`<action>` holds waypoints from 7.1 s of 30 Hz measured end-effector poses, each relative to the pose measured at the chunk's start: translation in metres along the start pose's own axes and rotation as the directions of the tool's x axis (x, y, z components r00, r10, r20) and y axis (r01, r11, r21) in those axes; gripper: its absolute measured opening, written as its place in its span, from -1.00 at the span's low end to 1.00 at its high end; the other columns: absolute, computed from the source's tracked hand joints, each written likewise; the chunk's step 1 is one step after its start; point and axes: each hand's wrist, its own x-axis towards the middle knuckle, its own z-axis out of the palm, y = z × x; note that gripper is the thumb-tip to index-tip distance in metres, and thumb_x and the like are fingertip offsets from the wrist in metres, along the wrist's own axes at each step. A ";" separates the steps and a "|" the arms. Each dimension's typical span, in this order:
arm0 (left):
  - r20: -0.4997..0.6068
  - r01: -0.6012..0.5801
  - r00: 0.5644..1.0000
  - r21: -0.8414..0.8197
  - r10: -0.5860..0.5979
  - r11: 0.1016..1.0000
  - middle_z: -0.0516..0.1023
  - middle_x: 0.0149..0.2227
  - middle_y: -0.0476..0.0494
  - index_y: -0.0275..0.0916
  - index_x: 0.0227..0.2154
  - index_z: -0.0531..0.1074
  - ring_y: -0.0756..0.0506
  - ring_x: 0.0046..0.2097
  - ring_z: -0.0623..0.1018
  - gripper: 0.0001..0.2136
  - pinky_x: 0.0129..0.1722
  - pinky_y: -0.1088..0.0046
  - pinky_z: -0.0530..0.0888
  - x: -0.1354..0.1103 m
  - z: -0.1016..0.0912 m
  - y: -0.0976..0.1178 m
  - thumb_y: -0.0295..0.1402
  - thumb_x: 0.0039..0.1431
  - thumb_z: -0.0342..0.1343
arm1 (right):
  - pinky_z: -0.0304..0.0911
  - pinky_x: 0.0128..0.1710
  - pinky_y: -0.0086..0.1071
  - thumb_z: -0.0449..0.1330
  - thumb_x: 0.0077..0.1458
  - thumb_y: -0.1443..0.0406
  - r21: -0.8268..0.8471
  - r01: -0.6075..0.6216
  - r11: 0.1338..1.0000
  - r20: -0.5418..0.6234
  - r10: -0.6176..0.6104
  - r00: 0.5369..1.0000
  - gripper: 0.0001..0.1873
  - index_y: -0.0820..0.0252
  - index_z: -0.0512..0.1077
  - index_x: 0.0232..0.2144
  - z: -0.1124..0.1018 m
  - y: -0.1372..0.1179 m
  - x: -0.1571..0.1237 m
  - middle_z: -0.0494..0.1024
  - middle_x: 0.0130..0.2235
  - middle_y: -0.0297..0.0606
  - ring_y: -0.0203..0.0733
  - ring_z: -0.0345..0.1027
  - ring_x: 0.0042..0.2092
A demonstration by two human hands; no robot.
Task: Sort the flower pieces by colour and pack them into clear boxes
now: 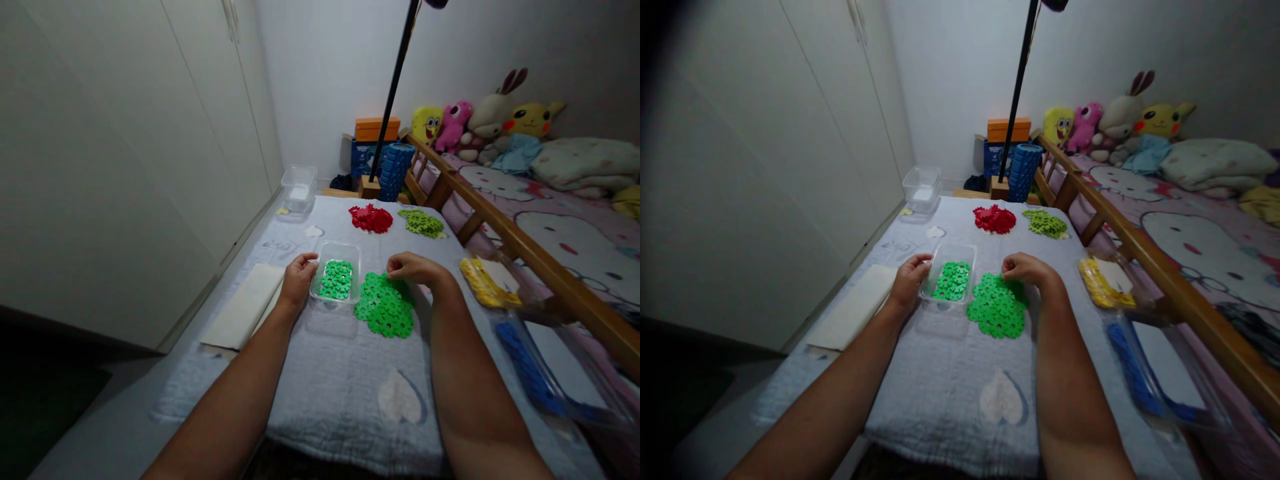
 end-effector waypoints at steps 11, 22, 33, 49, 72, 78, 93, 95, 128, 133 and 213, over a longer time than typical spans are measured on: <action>-0.005 0.011 1.000 -0.016 -0.011 1.000 0.33 -0.60 0.14 -0.29 -0.28 0.47 0.07 -0.57 0.27 -0.64 -0.54 0.54 0.16 0.002 0.000 -0.001 -0.26 -0.19 0.30 | 0.12 -0.30 -0.40 0.23 0.06 0.36 -0.085 0.365 0.927 -0.216 -0.375 0.902 -0.97 0.21 0.48 -0.42 0.042 -0.085 -0.001 0.51 -0.42 -0.35 -0.28 0.32 -0.35; 0.008 0.009 1.000 -0.028 -0.009 1.000 0.32 -0.63 0.16 -0.28 -0.28 0.48 0.07 -0.59 0.26 -0.66 -0.56 0.54 0.15 0.003 0.000 -0.002 -0.27 -0.17 0.31 | 0.06 0.01 -0.17 0.17 0.23 0.38 -0.554 0.103 0.826 -0.323 -0.328 0.888 -0.76 0.08 0.54 -0.09 0.096 -0.107 0.018 0.65 -0.14 -0.15 0.00 0.39 -0.02; 0.001 0.013 1.000 -0.010 -0.013 1.000 0.32 -0.61 0.15 -0.29 -0.27 0.48 0.07 -0.57 0.25 -0.65 -0.55 0.55 0.17 0.002 -0.001 -0.001 -0.25 -0.16 0.30 | 0.26 -0.16 -0.37 0.23 0.14 0.37 -0.407 -0.069 0.911 -0.397 -0.108 0.911 -0.78 0.22 0.59 -0.15 0.015 -0.041 0.008 0.67 -0.13 -0.15 -0.14 0.49 -0.14; -0.002 -0.002 1.000 0.006 0.002 1.000 0.30 -0.61 0.15 -0.29 -0.28 0.48 0.07 -0.57 0.23 -0.67 -0.54 0.54 0.14 0.000 0.000 0.000 -0.26 -0.15 0.29 | 0.14 -0.43 -0.44 0.30 -0.09 0.37 -0.363 -0.133 0.922 -0.101 0.103 0.990 -0.94 0.23 0.54 -0.44 0.016 -0.013 0.011 0.55 -0.43 -0.34 -0.28 0.35 -0.39; -0.002 0.013 1.000 -0.032 -0.013 0.999 0.33 -0.60 0.14 -0.28 -0.29 0.48 0.07 -0.57 0.26 -0.66 -0.55 0.54 0.16 0.001 0.000 -0.001 -0.26 -0.17 0.31 | -0.03 0.02 -0.17 0.18 0.20 0.41 -0.508 0.112 0.854 -0.317 -0.306 0.897 -0.78 0.10 0.60 -0.21 0.083 -0.095 0.020 0.63 -0.21 -0.17 -0.05 0.36 -0.05; -0.001 0.016 1.000 -0.029 -0.016 0.999 0.33 -0.60 0.14 -0.28 -0.28 0.48 0.08 -0.57 0.26 -0.66 -0.54 0.54 0.16 0.001 0.000 0.000 -0.26 -0.16 0.31 | -0.03 0.07 -0.11 0.19 0.18 0.42 -0.519 0.053 0.853 -0.409 -0.302 0.861 -0.70 0.07 0.59 -0.08 0.072 -0.086 0.021 0.61 -0.06 -0.07 0.05 0.29 0.08; -0.010 0.000 1.000 -0.009 0.000 1.000 0.32 -0.61 0.14 -0.28 -0.28 0.50 0.07 -0.57 0.27 -0.67 -0.54 0.55 0.16 0.001 -0.001 -0.002 -0.25 -0.15 0.34 | 0.20 -0.43 -0.43 0.34 -0.17 0.40 -0.220 -0.199 0.955 -0.078 0.186 0.979 -0.85 0.23 0.57 -0.41 -0.002 0.006 0.001 0.57 -0.43 -0.33 -0.28 0.36 -0.44; -0.010 -0.002 1.000 -0.008 0.002 1.000 0.32 -0.61 0.14 -0.28 -0.28 0.50 0.07 -0.57 0.26 -0.67 -0.54 0.55 0.17 0.001 -0.001 -0.002 -0.26 -0.15 0.34 | 0.18 -0.46 -0.43 0.33 -0.20 0.40 -0.204 -0.210 0.956 -0.061 0.202 0.977 -0.85 0.22 0.55 -0.44 0.001 0.011 0.004 0.53 -0.47 -0.36 -0.29 0.33 -0.47; -0.003 -0.003 1.000 0.000 0.003 1.000 0.29 -0.62 0.15 -0.29 -0.29 0.47 0.07 -0.57 0.23 -0.67 -0.55 0.53 0.14 0.003 0.000 -0.001 -0.27 -0.17 0.29 | 0.03 -0.07 -0.30 0.17 0.10 0.48 -0.541 0.239 0.806 -0.004 -0.287 0.958 -0.76 0.13 0.60 -0.33 0.077 -0.120 -0.007 0.69 -0.24 -0.27 -0.17 0.47 -0.16; 0.000 -0.003 1.000 -0.006 0.003 1.000 0.32 -0.61 0.14 -0.28 -0.29 0.48 0.07 -0.57 0.26 -0.68 -0.54 0.53 0.16 0.003 -0.001 -0.002 -0.28 -0.15 0.31 | 0.09 -0.04 -0.25 0.12 0.22 0.43 -0.624 0.178 0.761 -0.052 -0.268 0.962 -0.72 0.13 0.63 -0.26 0.071 -0.120 -0.009 0.69 -0.20 -0.17 -0.07 0.48 -0.11; 0.010 0.008 1.000 0.000 -0.008 1.000 0.36 -0.58 0.11 -0.27 -0.26 0.46 0.05 -0.55 0.30 -0.66 -0.52 0.53 0.22 0.000 -0.002 -0.004 -0.28 -0.16 0.27 | 0.23 -0.28 -0.41 0.27 -0.03 0.31 -0.282 0.079 0.956 -0.234 -0.149 0.961 -0.87 0.19 0.55 -0.35 0.044 0.008 -0.037 0.60 -0.31 -0.27 -0.23 0.39 -0.30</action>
